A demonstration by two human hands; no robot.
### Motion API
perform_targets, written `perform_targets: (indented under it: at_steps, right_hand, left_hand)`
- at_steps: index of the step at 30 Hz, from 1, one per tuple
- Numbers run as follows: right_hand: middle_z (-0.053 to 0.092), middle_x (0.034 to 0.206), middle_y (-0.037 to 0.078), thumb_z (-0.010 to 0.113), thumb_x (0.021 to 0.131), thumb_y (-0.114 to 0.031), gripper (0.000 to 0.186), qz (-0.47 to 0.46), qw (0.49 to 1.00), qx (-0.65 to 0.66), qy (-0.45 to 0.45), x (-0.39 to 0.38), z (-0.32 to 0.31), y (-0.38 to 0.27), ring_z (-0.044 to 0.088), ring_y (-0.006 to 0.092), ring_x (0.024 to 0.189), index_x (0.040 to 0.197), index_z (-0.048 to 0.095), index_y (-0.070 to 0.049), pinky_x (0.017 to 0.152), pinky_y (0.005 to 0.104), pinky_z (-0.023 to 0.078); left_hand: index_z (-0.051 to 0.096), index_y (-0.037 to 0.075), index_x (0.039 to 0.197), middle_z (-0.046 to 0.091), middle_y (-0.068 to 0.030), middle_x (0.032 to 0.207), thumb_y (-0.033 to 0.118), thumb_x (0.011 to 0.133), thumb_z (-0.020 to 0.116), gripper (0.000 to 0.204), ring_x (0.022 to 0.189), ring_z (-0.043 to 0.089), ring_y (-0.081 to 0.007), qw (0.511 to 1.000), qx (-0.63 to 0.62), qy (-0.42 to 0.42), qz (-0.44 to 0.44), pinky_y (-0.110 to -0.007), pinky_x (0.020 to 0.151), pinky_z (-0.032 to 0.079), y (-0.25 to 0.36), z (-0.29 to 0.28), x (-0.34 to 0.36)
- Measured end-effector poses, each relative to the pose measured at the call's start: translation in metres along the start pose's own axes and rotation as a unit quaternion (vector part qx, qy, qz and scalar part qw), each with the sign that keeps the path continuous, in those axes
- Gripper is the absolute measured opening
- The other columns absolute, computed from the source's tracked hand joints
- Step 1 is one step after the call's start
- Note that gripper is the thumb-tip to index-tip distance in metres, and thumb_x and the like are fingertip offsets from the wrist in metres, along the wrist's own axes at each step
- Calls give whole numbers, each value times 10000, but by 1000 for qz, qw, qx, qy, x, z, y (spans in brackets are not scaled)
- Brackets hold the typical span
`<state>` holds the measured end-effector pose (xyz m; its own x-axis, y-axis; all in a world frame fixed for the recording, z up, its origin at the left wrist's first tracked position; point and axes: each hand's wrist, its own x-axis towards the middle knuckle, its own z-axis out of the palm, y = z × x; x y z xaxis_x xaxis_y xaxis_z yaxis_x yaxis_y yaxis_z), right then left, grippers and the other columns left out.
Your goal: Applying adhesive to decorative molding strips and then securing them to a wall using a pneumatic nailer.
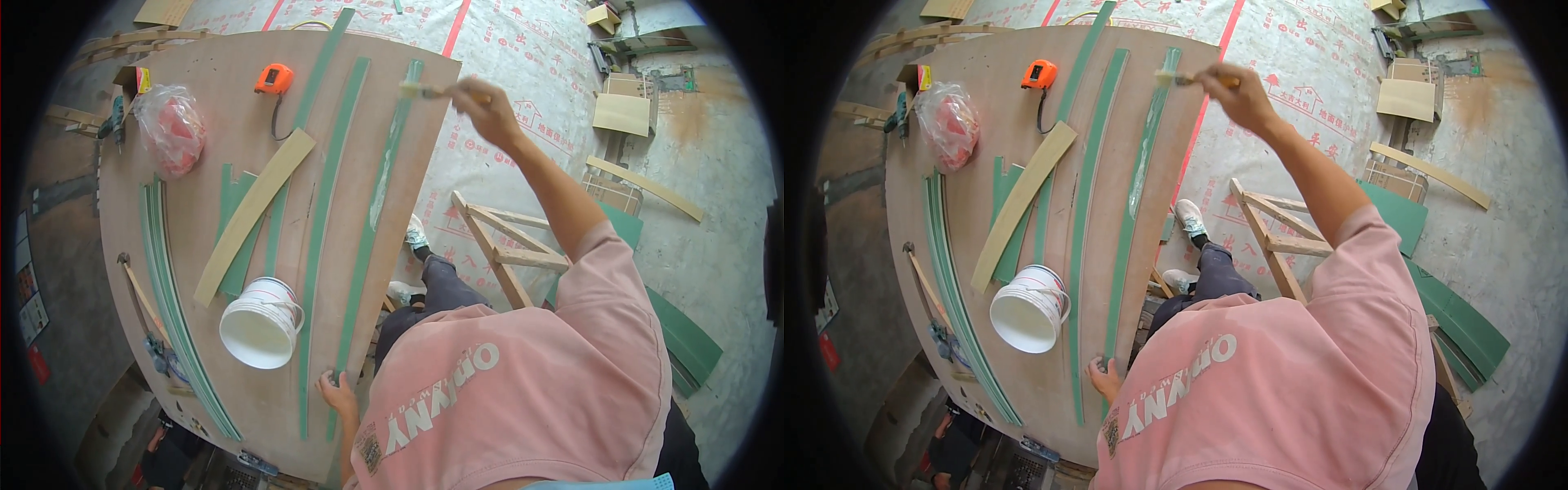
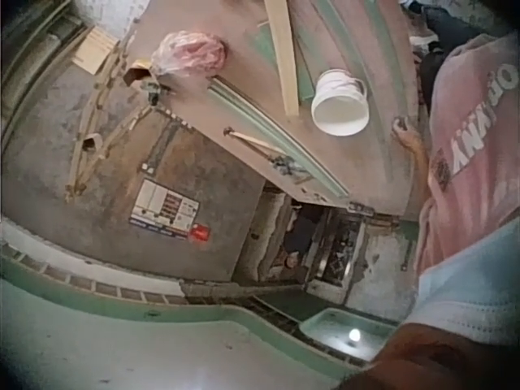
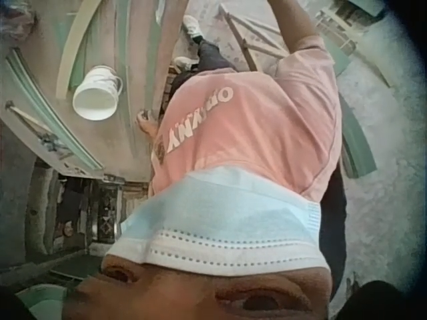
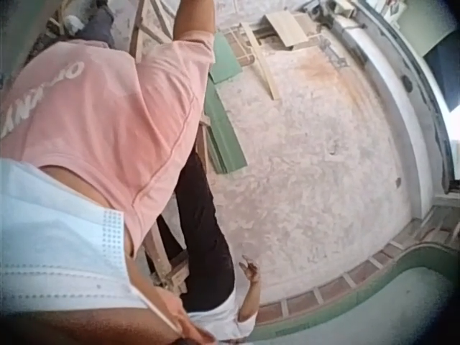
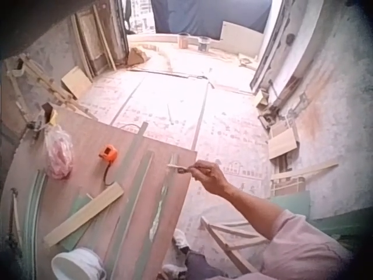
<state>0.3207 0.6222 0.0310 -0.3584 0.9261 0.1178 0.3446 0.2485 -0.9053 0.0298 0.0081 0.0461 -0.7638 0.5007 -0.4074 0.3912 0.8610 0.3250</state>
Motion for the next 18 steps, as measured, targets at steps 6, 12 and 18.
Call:
perform_targets:
  at_steps: [6, 12, 18]
  right_hand:
    - [682, 776, 60, 640, 954, -169, 195, -7, 992, -35, 121, 55, -13, 21, 634, 120, 718, 1021, 724, -7, 660, 267, 512]
    - [680, 774, 63, 648, 955, -158, 160, -1, 993, -9, 116, 32, 4, 9, 641, 122, 723, 1014, 727, -32, 653, 281, 513]
    - [688, 812, 148, 676, 906, -86, 109, -29, 997, -52, -57, -79, 48, -34, 654, 165, 715, 991, 707, -26, 633, 328, 502]
  left_hand:
    - [608, 1, 1123, 571, -132, 1070, 141, 783, 795, 412, 859, 580, -256, 1000, -16, 1, 5, -365, 784, 490, -17, 2, 3]
    - [599, -37, 1132, 575, -172, 1090, 131, 812, 767, 398, 891, 597, -302, 1000, -15, -13, -17, -391, 799, 489, 1, 0, 4]
    - [612, -21, 1140, 575, -119, 975, 147, 796, 785, 420, 825, 561, -237, 997, -68, -12, -27, -366, 760, 479, -38, 8, 4]
